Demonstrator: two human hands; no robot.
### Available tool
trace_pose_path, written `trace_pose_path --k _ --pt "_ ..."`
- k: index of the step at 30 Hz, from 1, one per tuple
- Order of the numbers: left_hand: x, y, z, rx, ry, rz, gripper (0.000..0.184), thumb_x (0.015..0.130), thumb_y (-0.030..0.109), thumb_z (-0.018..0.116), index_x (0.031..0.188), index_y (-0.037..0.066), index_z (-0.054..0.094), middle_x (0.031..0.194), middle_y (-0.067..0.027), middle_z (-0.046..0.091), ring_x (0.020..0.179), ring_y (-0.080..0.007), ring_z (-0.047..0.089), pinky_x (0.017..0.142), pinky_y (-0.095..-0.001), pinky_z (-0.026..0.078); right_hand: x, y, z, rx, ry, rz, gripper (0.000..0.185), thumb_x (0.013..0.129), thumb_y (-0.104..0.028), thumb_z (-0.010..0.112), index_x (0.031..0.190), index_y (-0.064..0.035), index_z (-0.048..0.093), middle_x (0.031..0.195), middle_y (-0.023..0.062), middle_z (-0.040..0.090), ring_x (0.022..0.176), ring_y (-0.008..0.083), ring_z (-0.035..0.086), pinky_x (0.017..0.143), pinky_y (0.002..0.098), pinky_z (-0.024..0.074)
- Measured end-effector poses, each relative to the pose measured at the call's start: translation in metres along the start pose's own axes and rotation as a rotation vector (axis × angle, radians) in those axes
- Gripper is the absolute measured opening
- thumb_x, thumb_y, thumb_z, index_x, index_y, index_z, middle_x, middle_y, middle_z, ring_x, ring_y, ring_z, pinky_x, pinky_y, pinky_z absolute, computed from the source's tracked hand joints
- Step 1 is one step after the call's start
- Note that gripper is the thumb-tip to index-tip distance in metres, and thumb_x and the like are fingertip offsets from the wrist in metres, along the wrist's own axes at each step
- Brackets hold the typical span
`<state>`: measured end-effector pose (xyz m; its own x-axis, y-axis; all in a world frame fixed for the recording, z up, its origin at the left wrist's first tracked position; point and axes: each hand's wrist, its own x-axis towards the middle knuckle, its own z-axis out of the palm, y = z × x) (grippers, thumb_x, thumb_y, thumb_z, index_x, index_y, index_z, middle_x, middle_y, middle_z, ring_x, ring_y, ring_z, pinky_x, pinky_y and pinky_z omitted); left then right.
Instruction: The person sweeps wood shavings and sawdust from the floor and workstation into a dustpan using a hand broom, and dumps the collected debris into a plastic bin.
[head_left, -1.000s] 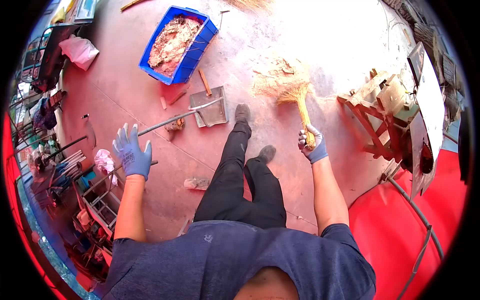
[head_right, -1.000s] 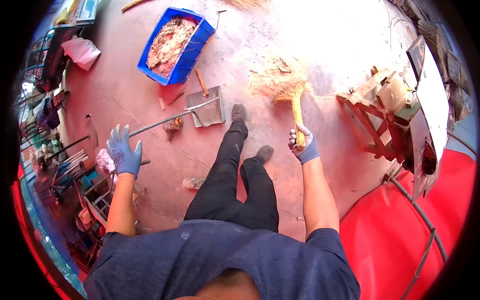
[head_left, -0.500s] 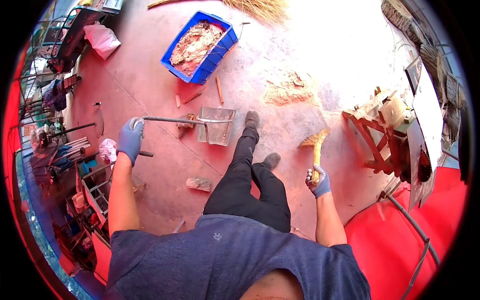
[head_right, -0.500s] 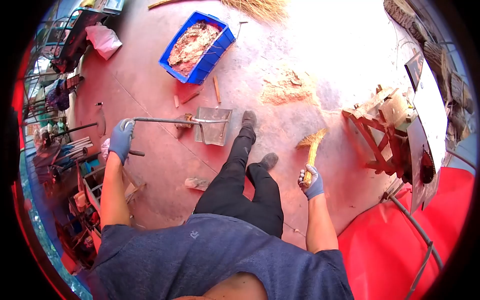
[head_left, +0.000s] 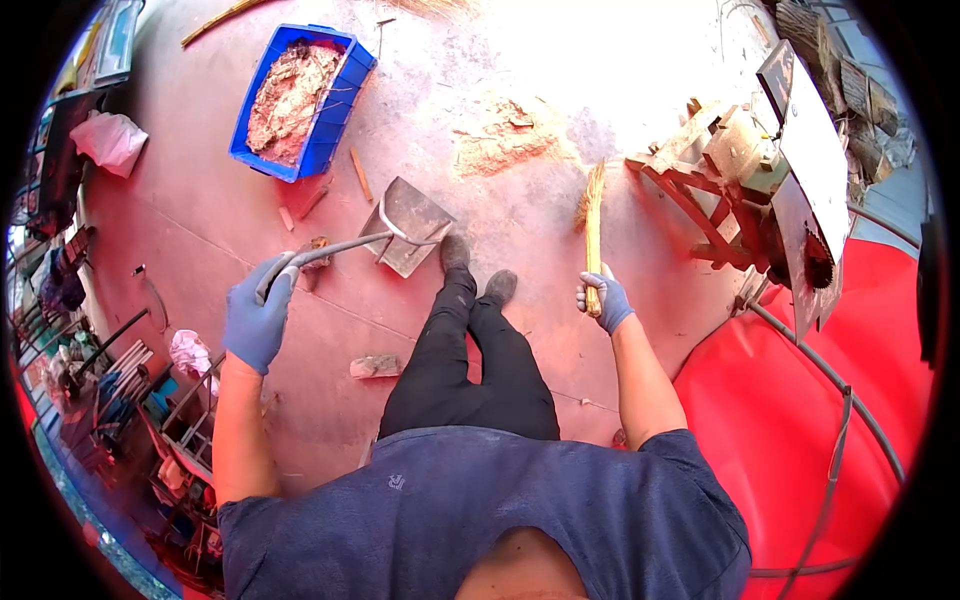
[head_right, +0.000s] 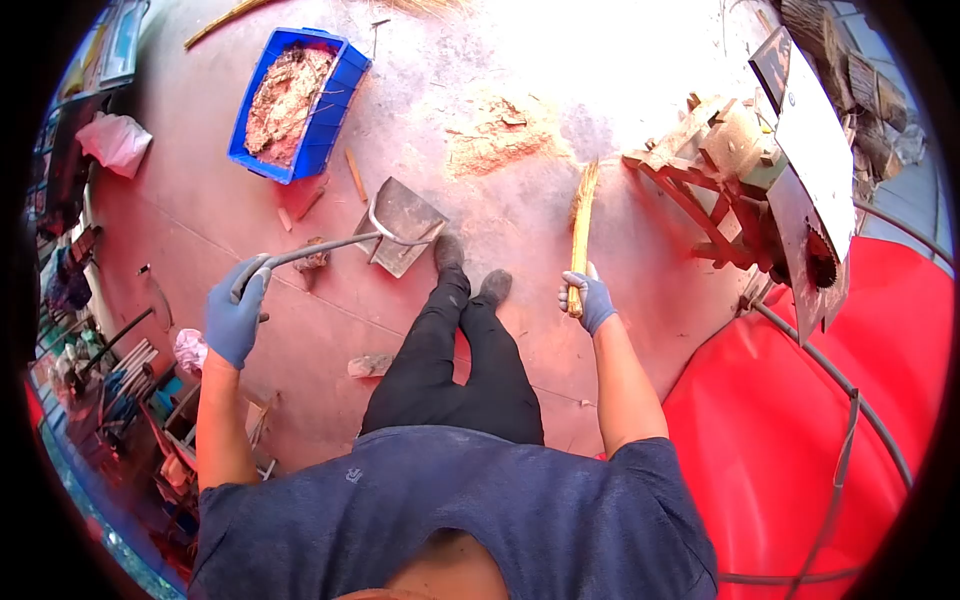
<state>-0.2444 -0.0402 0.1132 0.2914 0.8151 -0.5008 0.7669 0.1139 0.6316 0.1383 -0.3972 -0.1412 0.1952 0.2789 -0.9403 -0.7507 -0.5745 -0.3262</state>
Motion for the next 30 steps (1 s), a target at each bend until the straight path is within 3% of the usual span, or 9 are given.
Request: trace_pose_path --k 2,5,9,12,15,16,23,27,30 --pt "0.027 0.015 0.017 0.059 -0.032 0.195 0.027 0.094 0.014 0.062 0.116 0.001 0.068 0.073 -0.0009 0.061 0.061 -0.0050 0.052 0.053 -0.0222 0.043 0.015 -0.020 0.011 0.019 0.020 -0.011 0.034 0.091 -0.012 0.063 0.118 -0.0142 0.043 0.074 0.0070 0.056 0.056 0.0185 0.058 0.047 0.0339 0.0517" --pt "0.061 0.029 0.049 0.090 -0.119 0.221 0.027 0.092 0.014 0.063 0.115 -0.001 0.067 0.076 -0.0075 0.068 0.063 -0.0108 0.061 0.060 -0.0271 0.049 0.034 -0.036 0.016 0.081 0.009 -0.022 0.038 0.089 -0.007 0.065 0.115 -0.0146 0.038 0.068 0.0093 0.056 0.050 0.0217 0.058 0.042 0.0365 0.0500" --pt "0.092 0.040 0.085 0.031 -0.125 0.263 0.026 0.091 0.013 0.065 0.112 -0.002 0.068 0.073 -0.0084 0.067 0.059 -0.0100 0.059 0.057 -0.0270 0.047 0.057 -0.073 0.024 -0.008 0.072 -0.040 0.039 0.087 -0.004 0.065 0.115 -0.0120 0.038 0.070 0.0103 0.056 0.049 0.0207 0.057 0.042 0.0366 0.0505" --pt "0.095 0.059 0.096 0.008 -0.100 0.213 0.023 0.088 0.011 0.068 0.107 -0.003 0.069 0.070 -0.0091 0.066 0.057 -0.0100 0.058 0.055 -0.0262 0.046 0.085 -0.097 0.018 -0.128 0.153 -0.113 0.055 0.084 -0.003 0.066 0.131 -0.0084 0.038 0.071 0.0102 0.057 0.051 0.0200 0.058 0.042 0.0356 0.0495" --pt "0.103 0.078 0.112 0.032 -0.056 0.360 0.020 0.086 0.008 0.070 0.103 -0.003 0.071 0.068 -0.0078 0.066 0.056 -0.0088 0.057 0.054 -0.0253 0.045 0.141 -0.121 0.010 -0.355 0.195 -0.168 0.057 0.082 -0.004 0.067 0.133 -0.0054 0.041 0.074 0.0111 0.059 0.052 0.0211 0.059 0.043 0.0368 0.0490" --pt "0.109 0.090 0.117 0.040 -0.058 0.338 0.019 0.085 0.007 0.071 0.102 -0.004 0.071 0.069 -0.0077 0.066 0.056 -0.0082 0.056 0.053 -0.0251 0.045 0.150 -0.133 0.017 -0.507 0.278 -0.222 0.033 0.085 -0.004 0.062 0.114 -0.0050 0.047 0.075 0.0107 0.056 0.050 0.0209 0.056 0.043 0.0373 0.0488" --pt "0.141 0.151 0.168 -0.038 -0.029 0.313 0.019 0.086 0.002 0.070 0.103 -0.008 0.070 0.074 -0.0023 0.066 0.063 -0.0036 0.054 0.056 -0.0205 0.043 0.224 -0.184 0.058 -0.273 0.190 -0.037 0.013 0.090 -0.010 0.056 0.102 -0.0056 0.056 0.080 0.0146 0.059 0.053 0.0269 0.059 0.043 0.0404 0.0474" --pt "0.149 0.173 0.194 -0.091 -0.015 0.292 0.019 0.086 0.002 0.070 0.103 -0.008 0.070 0.073 -0.0015 0.065 0.060 -0.0028 0.052 0.054 -0.0202 0.041 0.219 -0.177 0.113 -0.083 0.056 0.037 0.011 0.089 -0.012 0.061 0.091 -0.0013 0.063 0.063 0.0125 0.057 0.047 0.0249 0.057 0.041 0.0406 0.0461" --pt "0.146 0.185 0.205 -0.124 -0.035 0.186 0.020 0.086 0.002 0.069 0.104 -0.007 0.070 0.073 -0.0011 0.065 0.060 -0.0023 0.051 0.053 -0.0198 0.041 0.194 -0.152 0.161 -0.040 -0.067 0.046 0.010 0.088 -0.007 0.063 0.090 -0.0009 0.055 0.060 0.0110 0.056 0.046 0.0256 0.057 0.040 0.0407 0.0451"
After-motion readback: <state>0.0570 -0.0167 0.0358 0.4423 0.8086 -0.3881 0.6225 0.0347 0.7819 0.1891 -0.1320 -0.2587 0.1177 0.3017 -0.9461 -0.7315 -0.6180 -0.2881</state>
